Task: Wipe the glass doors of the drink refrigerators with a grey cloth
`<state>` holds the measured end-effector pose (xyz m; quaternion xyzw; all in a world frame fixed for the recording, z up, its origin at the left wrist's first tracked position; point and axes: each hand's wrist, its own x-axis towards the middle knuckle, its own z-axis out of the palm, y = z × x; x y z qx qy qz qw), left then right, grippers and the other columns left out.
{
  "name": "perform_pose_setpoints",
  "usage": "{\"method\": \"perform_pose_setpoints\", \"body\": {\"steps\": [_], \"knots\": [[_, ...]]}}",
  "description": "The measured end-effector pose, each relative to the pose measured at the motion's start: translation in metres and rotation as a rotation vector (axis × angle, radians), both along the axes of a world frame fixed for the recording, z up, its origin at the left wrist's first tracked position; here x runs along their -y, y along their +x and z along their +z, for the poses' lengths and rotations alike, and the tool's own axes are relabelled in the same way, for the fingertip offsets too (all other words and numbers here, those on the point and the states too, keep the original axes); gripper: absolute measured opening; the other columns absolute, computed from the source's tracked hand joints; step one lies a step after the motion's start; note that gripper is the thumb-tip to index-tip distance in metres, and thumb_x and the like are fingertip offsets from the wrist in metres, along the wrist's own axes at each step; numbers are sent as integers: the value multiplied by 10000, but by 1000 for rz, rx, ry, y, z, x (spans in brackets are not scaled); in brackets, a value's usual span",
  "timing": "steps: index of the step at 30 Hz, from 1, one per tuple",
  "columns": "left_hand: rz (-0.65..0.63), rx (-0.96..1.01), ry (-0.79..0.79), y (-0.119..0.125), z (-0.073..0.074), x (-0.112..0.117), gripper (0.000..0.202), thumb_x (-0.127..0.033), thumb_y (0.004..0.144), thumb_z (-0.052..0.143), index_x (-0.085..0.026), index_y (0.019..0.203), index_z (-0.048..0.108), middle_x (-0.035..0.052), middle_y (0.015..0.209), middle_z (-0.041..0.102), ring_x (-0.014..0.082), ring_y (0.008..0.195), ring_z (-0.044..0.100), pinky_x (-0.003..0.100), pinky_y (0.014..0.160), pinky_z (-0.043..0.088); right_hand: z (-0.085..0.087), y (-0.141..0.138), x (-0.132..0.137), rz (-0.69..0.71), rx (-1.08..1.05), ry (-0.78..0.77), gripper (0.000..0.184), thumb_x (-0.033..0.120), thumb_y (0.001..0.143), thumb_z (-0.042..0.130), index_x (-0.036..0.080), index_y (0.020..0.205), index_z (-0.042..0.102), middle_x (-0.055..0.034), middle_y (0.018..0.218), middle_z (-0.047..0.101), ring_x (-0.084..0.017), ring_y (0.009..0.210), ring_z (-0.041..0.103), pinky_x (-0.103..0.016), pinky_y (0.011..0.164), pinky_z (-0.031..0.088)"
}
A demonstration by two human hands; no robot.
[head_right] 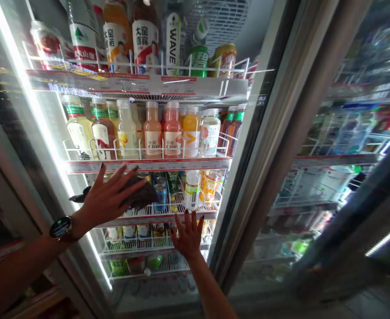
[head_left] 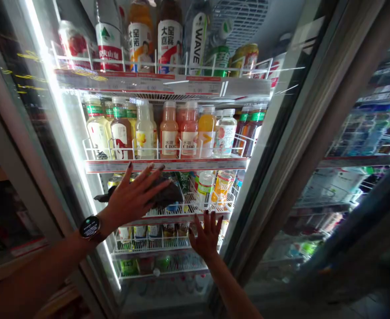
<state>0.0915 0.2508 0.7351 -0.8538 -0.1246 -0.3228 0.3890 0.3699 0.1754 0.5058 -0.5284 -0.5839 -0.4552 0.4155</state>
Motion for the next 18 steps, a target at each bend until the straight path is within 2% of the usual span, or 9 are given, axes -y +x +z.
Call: {"method": "perform_pose_setpoints", "body": {"steps": [1,2,4,7,8,10,12,16,18], "knots": [[24,119,-15,7,4,2,832,-335,952,652,-300,1673,239,89,1735,279,342,1629,205,668,1323,82,-1,0,-1,0,-4,8,765,316,961,555,271,1673,281,-93,1771,193,-404,1634,151,-720,1275,232],[49,209,-28,13,-1,5,840,-368,953,658,-305,1675,233,97,1736,274,362,1629,191,684,1315,85,-1,1,-1,2,-9,11,760,320,958,556,281,1670,293,-87,1768,206,-405,1632,160,-720,1272,242],[74,231,-47,21,-35,9,815,-384,951,659,-289,1665,278,102,1726,297,362,1637,158,671,1323,91,-2,1,-1,7,-10,1,758,327,955,559,285,1667,302,-87,1766,215,-408,1630,164,-723,1269,249],[-27,-82,10,21,-107,13,671,-309,953,628,-264,1595,435,43,1704,362,277,1648,142,543,1365,111,-3,1,-1,3,-7,-11,759,331,961,548,274,1672,288,-97,1767,202,-411,1633,151,-738,1260,254],[-91,-200,50,17,-124,12,614,-278,957,608,-261,1559,487,14,1700,372,243,1648,146,489,1372,127,-3,1,0,2,-8,-15,758,325,963,542,275,1673,282,-97,1767,201,-410,1633,149,-743,1257,257],[-198,-347,107,9,-135,9,532,-228,967,565,-249,1499,555,-18,1692,388,197,1645,152,428,1374,144,-4,1,0,1,-9,-21,764,305,960,546,282,1674,276,-89,1768,202,-402,1634,152,-736,1262,256],[-205,-350,107,1,-112,5,518,-191,976,532,-239,1491,558,-18,1679,409,172,1646,135,435,1379,107,-5,2,0,1,-5,-25,778,290,954,560,281,1676,271,-83,1771,189,-391,1636,151,-713,1278,243],[-57,-38,57,4,-28,2,596,-207,981,561,-238,1568,460,39,1670,423,220,1654,94,567,1366,34,-7,2,-1,-2,-12,-19,773,301,952,559,298,1672,278,-74,1768,203,-381,1637,159,-712,1280,236],[-24,109,45,14,-13,4,633,-267,981,597,-219,1590,429,77,1679,402,271,1652,101,600,1357,68,-8,2,-2,-2,-19,-12,770,298,949,560,313,1669,285,-68,1763,222,-383,1636,165,-722,1272,245]]}}
